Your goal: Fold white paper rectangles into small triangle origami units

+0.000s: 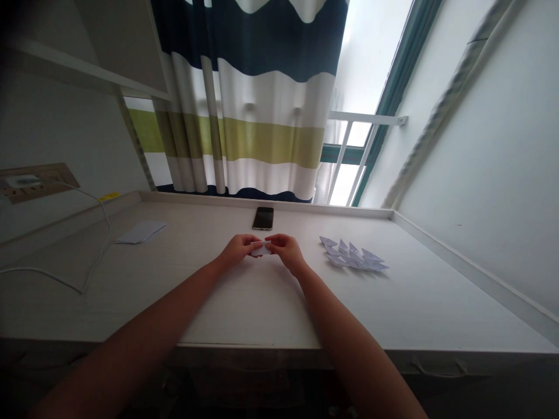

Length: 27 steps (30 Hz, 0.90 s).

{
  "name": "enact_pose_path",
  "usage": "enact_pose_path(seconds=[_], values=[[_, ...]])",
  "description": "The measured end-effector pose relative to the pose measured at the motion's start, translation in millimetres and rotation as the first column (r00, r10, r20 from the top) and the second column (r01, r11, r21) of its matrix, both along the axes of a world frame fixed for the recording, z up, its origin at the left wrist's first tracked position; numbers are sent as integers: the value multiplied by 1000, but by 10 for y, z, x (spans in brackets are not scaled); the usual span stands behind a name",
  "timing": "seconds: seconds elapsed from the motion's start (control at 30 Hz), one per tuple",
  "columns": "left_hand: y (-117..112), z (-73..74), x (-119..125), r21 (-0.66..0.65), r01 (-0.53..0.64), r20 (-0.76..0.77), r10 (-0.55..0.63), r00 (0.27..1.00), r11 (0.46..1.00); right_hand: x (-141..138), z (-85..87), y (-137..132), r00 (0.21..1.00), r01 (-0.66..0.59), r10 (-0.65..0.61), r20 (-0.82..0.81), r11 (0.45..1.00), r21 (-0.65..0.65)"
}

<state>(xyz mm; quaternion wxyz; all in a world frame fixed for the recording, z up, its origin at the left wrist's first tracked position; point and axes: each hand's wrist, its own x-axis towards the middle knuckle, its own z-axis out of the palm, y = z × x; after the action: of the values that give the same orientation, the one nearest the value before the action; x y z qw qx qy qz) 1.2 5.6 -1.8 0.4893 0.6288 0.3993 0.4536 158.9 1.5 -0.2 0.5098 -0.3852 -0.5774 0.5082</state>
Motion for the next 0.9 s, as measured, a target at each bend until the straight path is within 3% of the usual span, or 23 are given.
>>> enact_pose_path(seconds=[0.23,0.7,0.9], values=[[-15,21,-7,32,-44,-30,45,999,998,6,30,-24,999,44,-40,31,988,-146],[-35,31,10,51,-44,-30,45,999,998,-34,41,-44,1000,19,-22,-23,994,-105],[-50,36,16,29,-35,-28,36,999,999,-30,25,-31,999,21,-17,51,997,-75]])
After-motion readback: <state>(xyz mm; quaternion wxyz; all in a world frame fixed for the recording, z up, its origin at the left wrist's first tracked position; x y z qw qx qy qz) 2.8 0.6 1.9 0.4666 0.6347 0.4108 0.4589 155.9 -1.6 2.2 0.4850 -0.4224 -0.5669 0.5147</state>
